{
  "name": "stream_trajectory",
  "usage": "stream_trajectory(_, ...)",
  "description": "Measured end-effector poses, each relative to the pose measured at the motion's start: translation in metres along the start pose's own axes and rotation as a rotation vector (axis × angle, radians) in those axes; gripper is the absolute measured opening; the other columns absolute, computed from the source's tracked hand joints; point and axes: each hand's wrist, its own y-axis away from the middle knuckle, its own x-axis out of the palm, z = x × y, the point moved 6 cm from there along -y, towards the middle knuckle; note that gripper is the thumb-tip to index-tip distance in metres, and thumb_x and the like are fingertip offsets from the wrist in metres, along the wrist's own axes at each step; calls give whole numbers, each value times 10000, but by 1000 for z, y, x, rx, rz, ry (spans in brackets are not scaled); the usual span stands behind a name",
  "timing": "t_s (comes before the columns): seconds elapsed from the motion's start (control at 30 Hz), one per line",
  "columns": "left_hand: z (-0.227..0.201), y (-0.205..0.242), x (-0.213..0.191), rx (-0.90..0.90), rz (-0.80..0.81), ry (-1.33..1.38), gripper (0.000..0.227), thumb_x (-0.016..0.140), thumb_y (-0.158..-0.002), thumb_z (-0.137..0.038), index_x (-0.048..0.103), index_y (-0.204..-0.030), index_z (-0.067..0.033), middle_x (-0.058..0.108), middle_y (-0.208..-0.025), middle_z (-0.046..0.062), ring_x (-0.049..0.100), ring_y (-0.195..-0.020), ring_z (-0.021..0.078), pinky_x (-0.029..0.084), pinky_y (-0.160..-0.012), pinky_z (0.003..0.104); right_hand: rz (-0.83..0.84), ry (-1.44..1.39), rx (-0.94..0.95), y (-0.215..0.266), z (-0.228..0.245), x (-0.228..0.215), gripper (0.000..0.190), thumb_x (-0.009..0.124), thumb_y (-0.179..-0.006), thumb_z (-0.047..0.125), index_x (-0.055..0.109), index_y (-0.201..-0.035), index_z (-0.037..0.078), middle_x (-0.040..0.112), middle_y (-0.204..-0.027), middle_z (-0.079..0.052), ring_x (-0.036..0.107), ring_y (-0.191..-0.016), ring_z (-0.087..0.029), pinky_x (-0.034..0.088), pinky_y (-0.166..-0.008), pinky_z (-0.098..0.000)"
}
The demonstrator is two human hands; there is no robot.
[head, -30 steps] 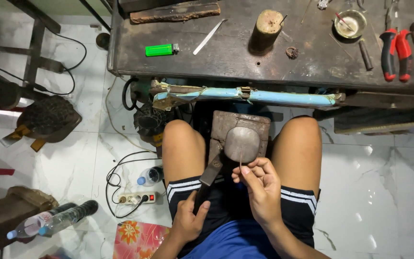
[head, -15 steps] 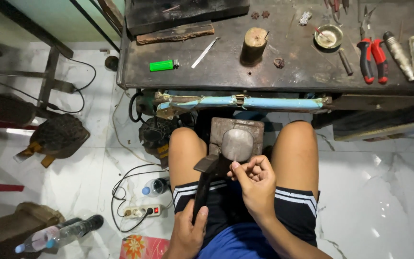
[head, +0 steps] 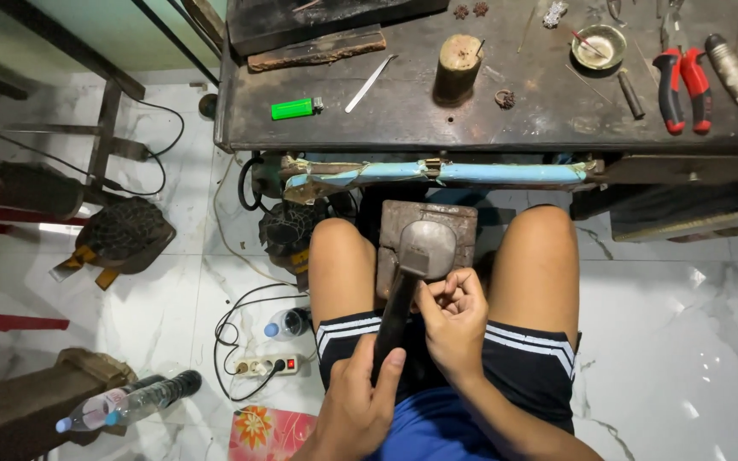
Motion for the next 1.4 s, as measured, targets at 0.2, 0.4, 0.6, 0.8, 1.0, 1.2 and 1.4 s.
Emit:
stream_trajectory(0.2, 4, 5, 0, 58, -104, -25, 346, 541, -966, -412, 637, -1093, -105, 624, -579, 124, 622, -515, 361, 456, -583, 454, 7, 6, 25, 3, -5, 0, 372, 702, -915, -4, 360, -869, 135, 615, -634, -50, 619, -567, -113, 526, -592, -215)
stream_trajectory(0.4, 5, 2, 2, 4, -27, -22, 268, 527, -996, -403, 602, -979, -146, 642, -602, 102, 653, -572, 345, 476, -616, 427, -11, -27, 30, 2, -3, 1, 370, 656, -878, -68, 349, -865, 138, 639, -644, -75, 601, -556, -119, 501, -589, -216)
stream_trajectory(0.6, 6, 1, 3, -40, 25, -13, 262, 538, -1009, -399, 594, -932, -155, 545, -513, 64, 543, -437, 283, 433, -553, 412, 0, -6, -6, 1, -8, -1, 348, 656, -926, -33, 359, -882, 142, 583, -655, -31, 533, -576, -76, 455, -593, -195)
stream_trajectory(0.8, 11, -2, 1, -38, 39, -5, 249, 549, -1003, -382, 577, -935, -145, 589, -537, 111, 624, -504, 354, 424, -572, 458, 0, -8, 7, 3, -2, -2, 363, 670, -917, -41, 358, -878, 141, 589, -658, -39, 554, -575, -82, 469, -584, -192)
stream_trajectory(1.0, 69, -10, 3, 15, -69, 33, 365, 538, -959, -430, 644, -991, -82, 612, -582, 71, 629, -472, 282, 481, -525, 425, 1, 1, 61, -1, 20, -8, 361, 718, -922, 38, 378, -838, 128, 756, -767, -194, 788, -716, -242, 650, -635, -283)
stream_trajectory(1.2, 144, -28, 41, 9, 70, 37, 256, 603, -985, -347, 514, -887, -128, 477, -568, 55, 501, -494, 313, 424, -579, 433, 79, -21, 45, 4, 10, -23, 142, 552, -1034, 134, 487, -945, 45, 765, -914, -284, 794, -815, -351, 649, -728, -331)
stream_trajectory(1.4, 156, -31, 49, 35, 27, 13, 335, 593, -966, -408, 611, -1013, -78, 463, -537, 65, 505, -505, 304, 417, -621, 438, 106, 96, 18, 11, 14, -16, 172, 704, -913, 34, 539, -960, 46, 774, -976, -241, 811, -865, -279, 638, -792, -274)
